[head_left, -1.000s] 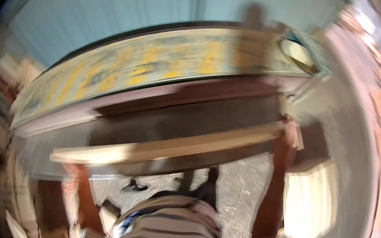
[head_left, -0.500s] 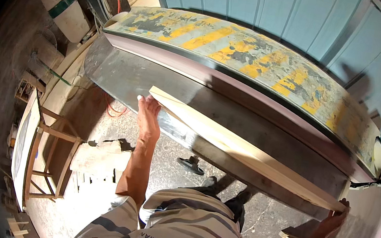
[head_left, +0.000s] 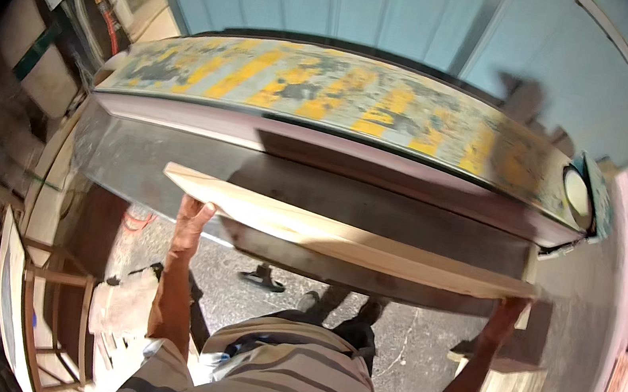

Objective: The person picks up a wooden board from a cardboard stack, carries it to a belt sander, and sands the flat faces and edges by holding it against the moving belt.

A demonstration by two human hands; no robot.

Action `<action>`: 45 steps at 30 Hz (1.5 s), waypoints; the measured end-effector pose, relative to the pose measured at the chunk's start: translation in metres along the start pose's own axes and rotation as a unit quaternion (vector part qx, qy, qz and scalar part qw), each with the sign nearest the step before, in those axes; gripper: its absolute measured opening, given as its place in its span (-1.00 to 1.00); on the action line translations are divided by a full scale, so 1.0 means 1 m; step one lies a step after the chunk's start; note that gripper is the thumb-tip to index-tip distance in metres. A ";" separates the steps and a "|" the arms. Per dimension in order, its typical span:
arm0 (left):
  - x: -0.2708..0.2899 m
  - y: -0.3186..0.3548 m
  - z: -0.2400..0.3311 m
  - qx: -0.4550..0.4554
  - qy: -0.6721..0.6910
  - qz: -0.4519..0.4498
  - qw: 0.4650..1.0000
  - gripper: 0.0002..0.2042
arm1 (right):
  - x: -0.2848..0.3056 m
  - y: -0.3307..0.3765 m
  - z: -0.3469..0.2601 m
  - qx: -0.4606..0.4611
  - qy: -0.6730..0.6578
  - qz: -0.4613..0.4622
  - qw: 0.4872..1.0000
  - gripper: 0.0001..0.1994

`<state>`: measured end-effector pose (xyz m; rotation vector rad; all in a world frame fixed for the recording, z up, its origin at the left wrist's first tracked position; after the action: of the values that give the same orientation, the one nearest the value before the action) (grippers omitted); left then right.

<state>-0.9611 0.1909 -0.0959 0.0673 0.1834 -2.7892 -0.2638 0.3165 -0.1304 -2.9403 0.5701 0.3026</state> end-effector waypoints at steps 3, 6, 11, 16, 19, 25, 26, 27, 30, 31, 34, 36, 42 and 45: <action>0.010 -0.006 -0.009 0.023 -0.033 0.040 0.998 -0.43 | -0.030 0.009 -0.001 -0.010 0.098 -0.032 0.995 -0.42; 0.001 -0.008 -0.002 0.051 -0.078 0.074 0.993 -0.51 | -0.072 0.011 -0.044 -0.001 0.180 -0.012 0.984 -0.58; -0.017 0.005 -0.004 0.089 -0.252 0.136 0.954 -0.54 | -0.038 0.000 -0.018 -0.120 0.295 0.056 0.946 -0.50; -0.008 -0.009 -0.055 0.204 -0.269 0.127 0.933 -0.51 | -0.012 -0.019 0.009 -0.126 0.452 0.041 0.882 -0.43; 0.047 -0.026 -0.115 0.080 -0.468 0.078 0.877 -0.45 | -0.025 -0.026 0.017 -0.140 0.425 0.010 0.894 -0.46; 0.055 -0.018 -0.175 0.134 -0.702 -0.133 0.687 -0.56 | -0.015 -0.045 0.036 0.058 0.533 -0.089 0.840 -0.70; 0.059 -0.011 -0.161 0.127 -0.572 -0.050 0.809 -0.56 | 0.001 -0.042 0.042 0.083 0.495 -0.078 0.861 -0.71; 0.076 0.007 -0.140 0.096 -0.448 0.041 0.888 -0.56 | -0.016 -0.036 0.038 0.026 0.562 -0.114 0.819 -0.69; 0.018 0.040 -0.085 0.170 -0.263 0.102 0.944 -0.56 | -0.007 0.008 0.006 0.091 0.516 -0.136 0.841 -0.47; -0.005 0.043 -0.081 0.189 -0.234 0.093 0.949 -0.56 | -0.003 0.019 0.000 0.065 0.522 -0.180 0.831 -0.37; -0.070 0.044 -0.087 0.236 -0.179 0.042 0.954 -0.56 | 0.004 0.053 -0.024 0.098 0.472 -0.226 0.846 -0.32; -0.098 0.045 -0.092 0.258 -0.163 0.016 0.952 -0.56 | -0.002 0.063 -0.024 0.080 0.540 -0.258 0.797 -0.32; -0.160 0.052 -0.105 0.303 -0.137 -0.040 0.942 -0.56 | 0.020 0.062 0.007 0.094 0.575 -0.300 0.755 -0.32; -0.176 0.059 -0.110 0.323 -0.131 -0.049 0.936 -0.56 | 0.030 0.064 -0.001 0.114 0.579 -0.303 0.749 -0.34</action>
<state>-0.7730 0.2091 -0.1997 -0.1600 -0.8165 -2.7933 -0.2606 0.2464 -0.1419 -2.5026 -0.3116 -1.5847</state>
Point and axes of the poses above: each hand's wrist, its own y-axis away from the middle knuckle, its own x-axis out of the back of the hand, z = x × y, the point moved 7 cm from there along -y, towards the middle knuckle, and after that the axes turned 8 degrees about -z, right-handed, at the moved point
